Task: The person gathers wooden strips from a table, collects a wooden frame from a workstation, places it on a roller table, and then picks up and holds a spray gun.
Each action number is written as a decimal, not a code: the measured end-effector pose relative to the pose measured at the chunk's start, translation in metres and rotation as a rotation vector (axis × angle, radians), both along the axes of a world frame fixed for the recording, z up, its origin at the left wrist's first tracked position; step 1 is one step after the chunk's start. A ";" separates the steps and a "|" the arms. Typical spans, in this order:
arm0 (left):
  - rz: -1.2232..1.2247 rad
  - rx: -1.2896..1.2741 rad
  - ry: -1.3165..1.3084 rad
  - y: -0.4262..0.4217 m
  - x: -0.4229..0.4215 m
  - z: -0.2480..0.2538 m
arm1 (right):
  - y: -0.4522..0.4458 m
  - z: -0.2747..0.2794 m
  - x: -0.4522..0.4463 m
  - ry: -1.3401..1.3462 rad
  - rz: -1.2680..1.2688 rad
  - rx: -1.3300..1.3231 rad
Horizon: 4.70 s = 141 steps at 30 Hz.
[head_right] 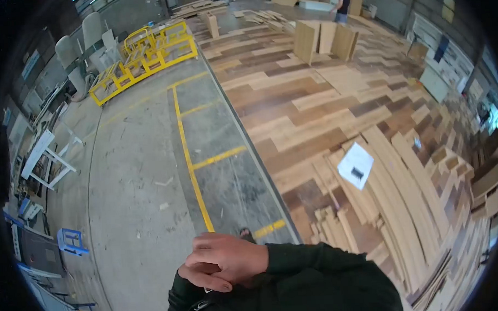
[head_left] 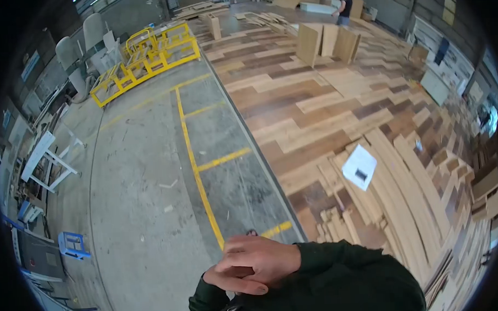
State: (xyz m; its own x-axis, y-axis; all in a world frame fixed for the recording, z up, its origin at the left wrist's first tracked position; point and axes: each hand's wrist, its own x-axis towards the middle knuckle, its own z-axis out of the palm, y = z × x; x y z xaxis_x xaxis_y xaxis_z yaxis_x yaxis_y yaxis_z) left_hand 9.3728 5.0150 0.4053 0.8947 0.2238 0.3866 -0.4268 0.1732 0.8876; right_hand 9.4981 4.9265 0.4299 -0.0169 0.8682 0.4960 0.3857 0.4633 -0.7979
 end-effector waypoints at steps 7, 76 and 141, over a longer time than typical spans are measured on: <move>-1.031 0.020 0.427 0.197 0.297 0.057 | 0.138 0.068 0.252 -0.036 -0.255 -0.122; -1.016 -0.031 0.506 1.975 2.588 -0.008 | 1.915 0.006 2.552 -0.190 -0.315 0.000; -0.090 0.051 0.413 3.932 3.793 -0.082 | 3.975 -0.047 3.837 -0.230 0.602 -0.650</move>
State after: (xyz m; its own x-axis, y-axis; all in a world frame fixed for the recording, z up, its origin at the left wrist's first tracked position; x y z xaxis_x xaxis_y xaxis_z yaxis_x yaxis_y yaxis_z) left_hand 13.1661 8.9468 0.3231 0.9919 0.1273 0.0004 -0.0190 0.1448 0.9893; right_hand 13.3349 8.9012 0.3829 -0.5952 0.7876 -0.1594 0.4064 0.1240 -0.9052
